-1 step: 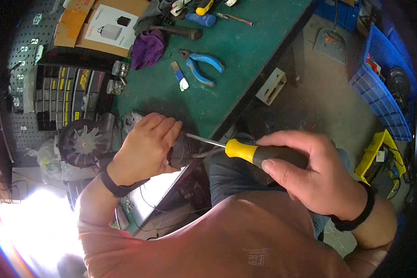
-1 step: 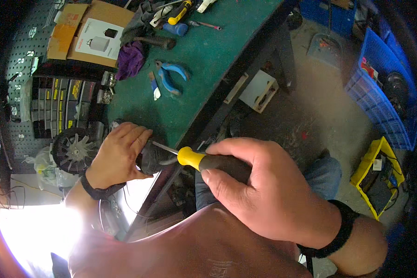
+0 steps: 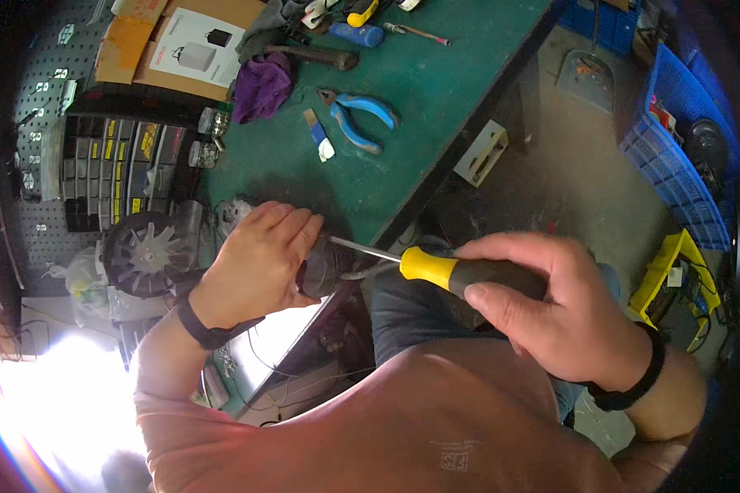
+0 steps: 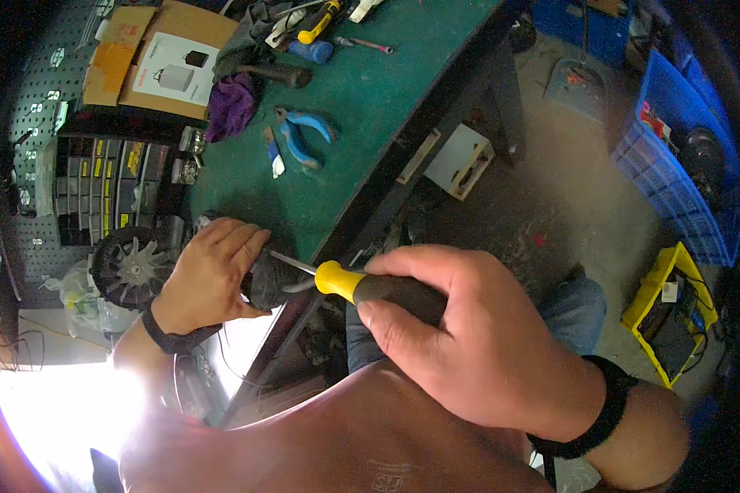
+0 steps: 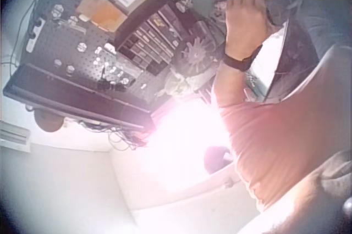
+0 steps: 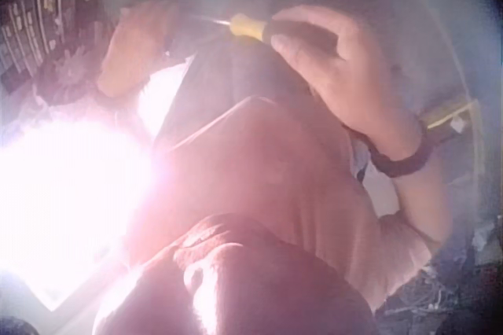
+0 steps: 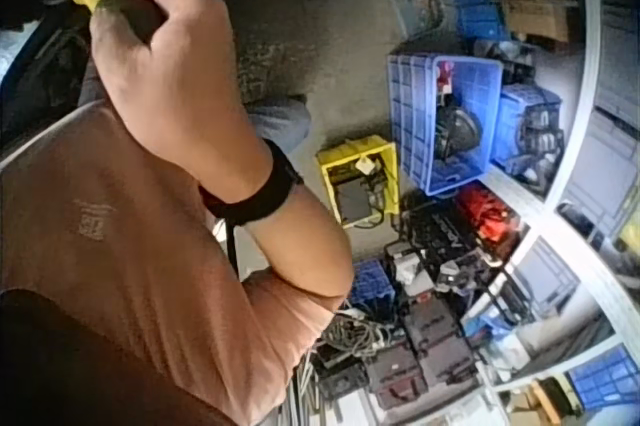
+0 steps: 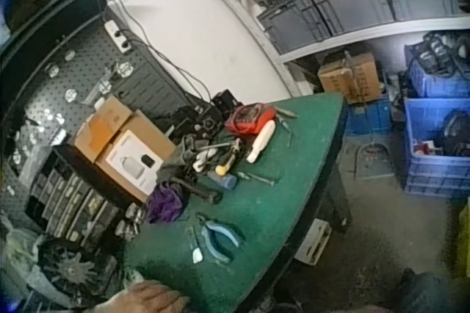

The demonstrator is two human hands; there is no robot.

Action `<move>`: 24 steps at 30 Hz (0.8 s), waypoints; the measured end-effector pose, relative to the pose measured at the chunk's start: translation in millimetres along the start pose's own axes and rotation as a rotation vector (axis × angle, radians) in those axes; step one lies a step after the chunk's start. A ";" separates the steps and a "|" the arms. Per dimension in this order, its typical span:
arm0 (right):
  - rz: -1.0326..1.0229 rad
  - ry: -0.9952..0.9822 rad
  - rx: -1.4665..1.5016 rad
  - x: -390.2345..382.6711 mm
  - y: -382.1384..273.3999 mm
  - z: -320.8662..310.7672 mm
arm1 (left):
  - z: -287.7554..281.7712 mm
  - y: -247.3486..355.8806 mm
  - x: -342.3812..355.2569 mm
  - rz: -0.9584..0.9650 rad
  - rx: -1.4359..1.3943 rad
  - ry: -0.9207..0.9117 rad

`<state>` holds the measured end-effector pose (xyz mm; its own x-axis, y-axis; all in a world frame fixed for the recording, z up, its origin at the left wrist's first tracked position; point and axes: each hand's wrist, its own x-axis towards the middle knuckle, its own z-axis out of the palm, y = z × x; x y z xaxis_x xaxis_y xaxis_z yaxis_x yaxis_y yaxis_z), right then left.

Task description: Using a screwdriver to disassemble or repair an electronic appliance casing at a workbench.

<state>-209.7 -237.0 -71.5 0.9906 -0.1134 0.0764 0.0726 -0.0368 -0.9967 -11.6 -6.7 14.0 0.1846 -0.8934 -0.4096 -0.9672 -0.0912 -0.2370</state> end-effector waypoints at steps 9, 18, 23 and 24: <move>-0.046 0.039 -0.014 0.3 4.6 8.4 | 3.7 -3.4 0.3 0.028 -0.019 -0.005; -0.237 -0.017 -0.262 1.6 10.2 4.3 | 4.6 -8.5 0.4 0.054 -0.052 -0.028; -0.532 -0.191 -0.808 -0.2 9.4 -0.3 | 3.4 -4.9 0.3 0.026 -0.063 -0.016; -0.526 -0.224 -0.784 1.6 10.7 -0.7 | 2.9 -4.6 0.9 0.015 -0.081 -0.009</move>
<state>-207.5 -238.2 -82.0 0.8586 0.2955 0.4189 0.4952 -0.6894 -0.5286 -6.5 -5.9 12.2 0.1710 -0.8910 -0.4205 -0.9807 -0.1130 -0.1592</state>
